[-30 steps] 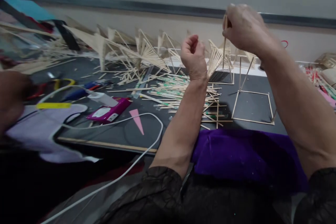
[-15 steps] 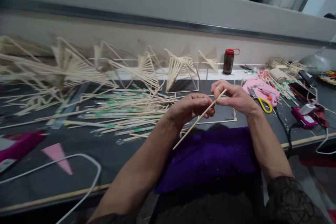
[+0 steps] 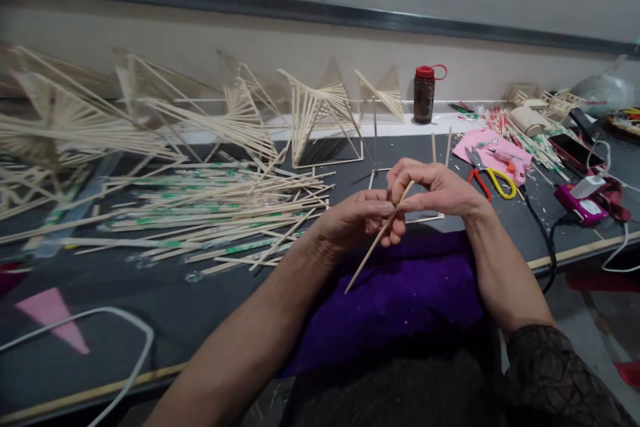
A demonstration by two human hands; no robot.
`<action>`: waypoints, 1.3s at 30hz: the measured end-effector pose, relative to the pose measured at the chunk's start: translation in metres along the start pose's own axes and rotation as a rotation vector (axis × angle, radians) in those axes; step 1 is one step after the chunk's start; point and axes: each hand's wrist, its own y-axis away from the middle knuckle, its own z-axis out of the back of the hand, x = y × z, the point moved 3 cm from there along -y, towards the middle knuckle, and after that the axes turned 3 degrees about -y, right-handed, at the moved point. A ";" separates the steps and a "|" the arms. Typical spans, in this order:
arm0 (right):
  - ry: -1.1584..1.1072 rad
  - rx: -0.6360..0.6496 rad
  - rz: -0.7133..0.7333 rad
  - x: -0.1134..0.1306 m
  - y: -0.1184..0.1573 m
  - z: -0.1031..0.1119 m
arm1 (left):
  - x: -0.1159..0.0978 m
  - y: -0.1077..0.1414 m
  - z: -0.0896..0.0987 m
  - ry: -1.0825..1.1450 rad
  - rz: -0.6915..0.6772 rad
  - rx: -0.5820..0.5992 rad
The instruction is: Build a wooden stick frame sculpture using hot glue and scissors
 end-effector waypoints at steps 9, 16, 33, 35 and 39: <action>0.056 0.024 -0.006 0.001 0.003 0.003 | 0.005 -0.003 0.000 -0.022 0.044 -0.034; 0.062 -0.049 -0.016 -0.002 0.000 0.001 | 0.003 -0.004 -0.004 0.001 -0.004 -0.175; 1.247 -0.465 -1.122 -0.042 0.106 0.099 | -0.015 -0.001 0.006 0.012 -0.227 -0.495; 1.265 -0.418 -1.245 -0.055 0.107 0.100 | -0.014 -0.003 0.007 0.009 -0.222 -0.511; 1.230 -0.438 -1.279 -0.068 0.105 0.102 | -0.012 -0.004 0.009 0.023 -0.220 -0.537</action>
